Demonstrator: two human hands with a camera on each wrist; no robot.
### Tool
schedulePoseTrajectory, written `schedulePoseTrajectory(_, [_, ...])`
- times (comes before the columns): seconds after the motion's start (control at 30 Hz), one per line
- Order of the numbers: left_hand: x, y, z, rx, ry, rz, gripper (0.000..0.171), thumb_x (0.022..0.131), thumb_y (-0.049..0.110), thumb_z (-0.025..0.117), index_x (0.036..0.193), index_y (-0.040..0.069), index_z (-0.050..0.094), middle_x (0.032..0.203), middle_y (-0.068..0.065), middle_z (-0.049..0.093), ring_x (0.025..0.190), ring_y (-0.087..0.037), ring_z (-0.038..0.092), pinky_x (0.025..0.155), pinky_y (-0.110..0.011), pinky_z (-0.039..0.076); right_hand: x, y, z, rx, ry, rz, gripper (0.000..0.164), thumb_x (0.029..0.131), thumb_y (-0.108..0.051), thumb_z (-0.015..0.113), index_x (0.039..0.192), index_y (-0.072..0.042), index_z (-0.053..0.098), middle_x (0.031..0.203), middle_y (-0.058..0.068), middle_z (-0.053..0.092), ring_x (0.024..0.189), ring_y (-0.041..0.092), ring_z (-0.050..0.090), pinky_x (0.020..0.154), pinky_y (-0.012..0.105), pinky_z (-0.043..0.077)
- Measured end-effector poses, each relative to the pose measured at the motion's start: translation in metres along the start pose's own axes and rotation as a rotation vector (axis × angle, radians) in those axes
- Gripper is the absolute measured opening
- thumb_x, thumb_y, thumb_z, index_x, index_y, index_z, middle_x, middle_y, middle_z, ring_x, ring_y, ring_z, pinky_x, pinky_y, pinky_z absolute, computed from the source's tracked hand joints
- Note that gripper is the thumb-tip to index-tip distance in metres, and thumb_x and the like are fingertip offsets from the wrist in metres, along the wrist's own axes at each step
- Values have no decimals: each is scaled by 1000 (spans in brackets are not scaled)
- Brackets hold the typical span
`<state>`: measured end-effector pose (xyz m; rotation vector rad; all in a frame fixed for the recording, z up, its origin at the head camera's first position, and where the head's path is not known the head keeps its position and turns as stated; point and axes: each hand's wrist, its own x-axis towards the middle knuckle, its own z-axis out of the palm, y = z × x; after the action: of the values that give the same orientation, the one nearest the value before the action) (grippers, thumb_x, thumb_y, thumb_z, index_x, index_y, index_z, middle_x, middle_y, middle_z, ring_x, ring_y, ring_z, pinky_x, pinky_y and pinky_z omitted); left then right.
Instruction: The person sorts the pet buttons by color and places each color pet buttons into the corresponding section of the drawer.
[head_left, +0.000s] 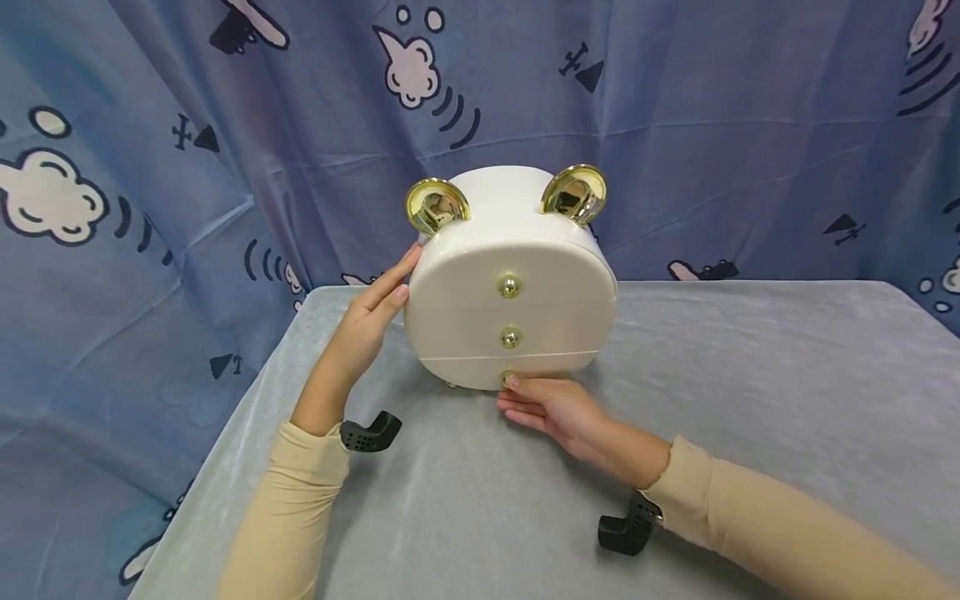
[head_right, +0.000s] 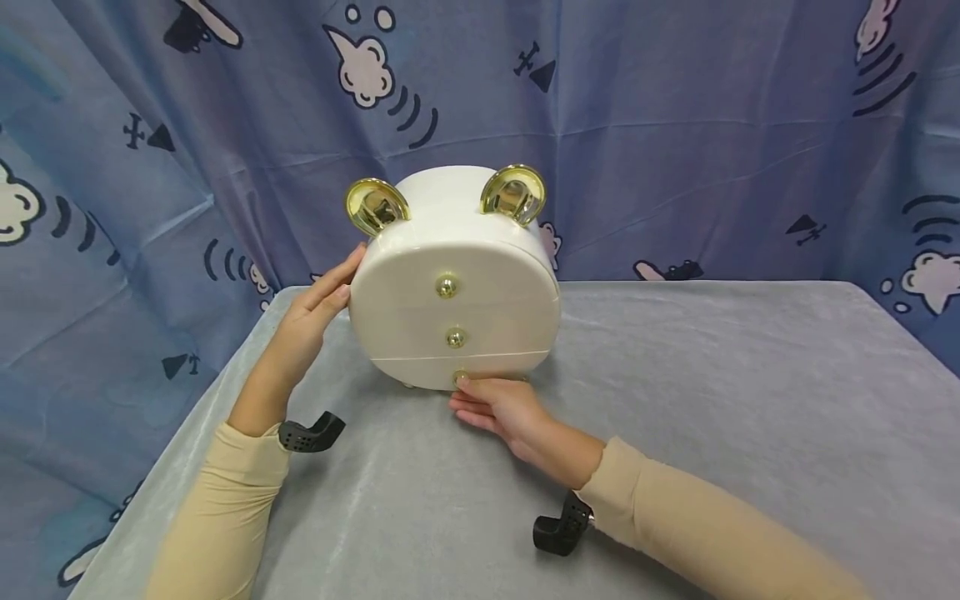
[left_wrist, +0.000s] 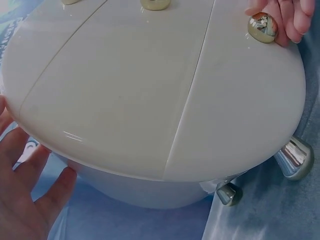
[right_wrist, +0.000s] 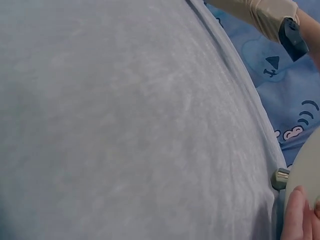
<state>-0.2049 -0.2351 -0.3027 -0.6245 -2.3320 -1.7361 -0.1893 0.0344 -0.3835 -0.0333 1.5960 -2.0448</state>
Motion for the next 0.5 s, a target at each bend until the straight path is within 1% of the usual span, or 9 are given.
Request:
schedulePoseTrajectory(0.1, [1, -1, 4, -11, -13, 0, 47, 108, 15, 39, 155, 12, 36, 164, 2, 28, 154, -10, 20, 128, -40, 16, -11, 0, -11, -15, 15, 1, 35, 100, -7, 56, 128, 13, 51, 94, 1, 74, 89, 9, 72, 88, 25, 59])
schedulePoseTrajectory(0.2, [2, -1, 6, -8, -22, 6, 47, 108, 16, 39, 154, 13, 37, 164, 3, 29, 153, -9, 21, 128, -38, 17, -25, -5, -27, -34, 21, 4, 34, 99, -8, 60, 125, 12, 55, 96, 1, 75, 90, 8, 72, 88, 24, 59])
schedulePoseTrajectory(0.3, [2, 0, 5, 6, -15, 7, 46, 108, 18, 39, 154, 15, 38, 164, 5, 30, 153, -8, 22, 127, -38, 18, -36, -16, -46, -77, 14, -11, 29, 98, -11, 62, 122, 6, 59, 98, -1, 76, 92, 6, 72, 89, 24, 59])
schedulePoseTrajectory(0.4, [0, 0, 2, 15, -1, 4, 46, 108, 18, 39, 154, 15, 39, 163, 5, 31, 152, -7, 23, 127, -37, 19, -45, -30, -70, -121, 22, -57, 20, 100, -14, 61, 116, -3, 63, 98, -5, 76, 93, 5, 72, 89, 23, 58])
schedulePoseTrajectory(0.43, [-1, -1, 1, 17, 2, 1, 46, 108, 18, 39, 154, 15, 38, 163, 5, 31, 152, -7, 23, 127, -37, 19, -47, -36, -79, -122, 33, -68, 16, 100, -14, 60, 113, -6, 65, 98, -6, 76, 93, 5, 73, 89, 23, 59])
schedulePoseTrajectory(0.5, [-2, -1, -1, 20, 2, -4, 46, 108, 18, 39, 154, 14, 38, 163, 5, 30, 152, -7, 23, 127, -36, 19, -52, -47, -101, -74, 63, -75, 11, 100, -14, 60, 104, -11, 70, 96, -5, 77, 92, 7, 74, 87, 25, 59])
